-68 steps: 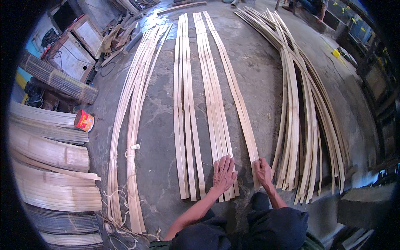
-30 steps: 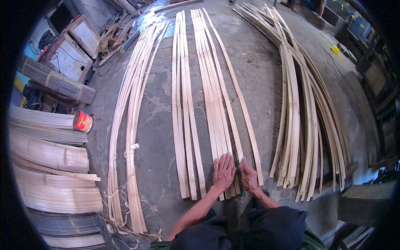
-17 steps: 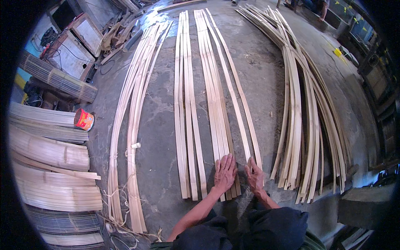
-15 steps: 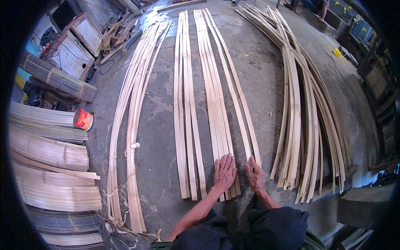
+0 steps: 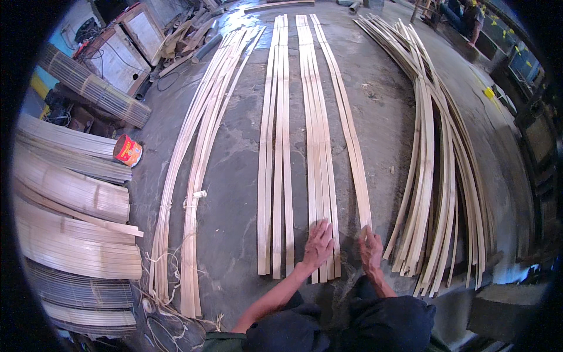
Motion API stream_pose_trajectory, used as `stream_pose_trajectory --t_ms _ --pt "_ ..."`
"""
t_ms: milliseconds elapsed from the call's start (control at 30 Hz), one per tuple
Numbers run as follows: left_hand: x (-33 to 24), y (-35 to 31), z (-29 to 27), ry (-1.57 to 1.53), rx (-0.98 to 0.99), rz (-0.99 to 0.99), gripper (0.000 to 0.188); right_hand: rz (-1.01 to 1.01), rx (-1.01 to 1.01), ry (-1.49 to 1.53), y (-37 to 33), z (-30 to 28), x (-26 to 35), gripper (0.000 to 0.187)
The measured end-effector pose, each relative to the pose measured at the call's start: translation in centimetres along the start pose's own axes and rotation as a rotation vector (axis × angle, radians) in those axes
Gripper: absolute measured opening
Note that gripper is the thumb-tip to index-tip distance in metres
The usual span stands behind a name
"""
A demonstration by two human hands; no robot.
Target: The person sits on the floor and repeatedly picks up, aligns, and stacks thin wooden strips into neat piles. The person handles the strips by hand, moving them between piles and adjusting their alignment.
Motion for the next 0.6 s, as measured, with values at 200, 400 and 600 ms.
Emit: stream_pose_trajectory --t_ms 200,400,600 --pt "2.7 -0.7 -3.2 -0.052 -0.122 -0.18 0.044 0.109 0.046 -0.07 -0.2 0.6 -0.3 0.046" --pt "5.2 -1.2 -5.8 0.149 -0.238 -0.289 0.047 0.103 0.046 -0.061 -0.4 0.4 -1.4 0.042" --pt "8.3 -1.3 -7.0 0.391 -0.171 -0.495 0.06 -0.091 -0.048 -0.245 -0.4 0.5 -1.5 0.044"
Point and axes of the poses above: each hand's wrist, its own y-axis towards the middle knuckle, its own z-axis out of the palm, x = y × z, the point moved 3 cm from there along y, towards the middle knuckle
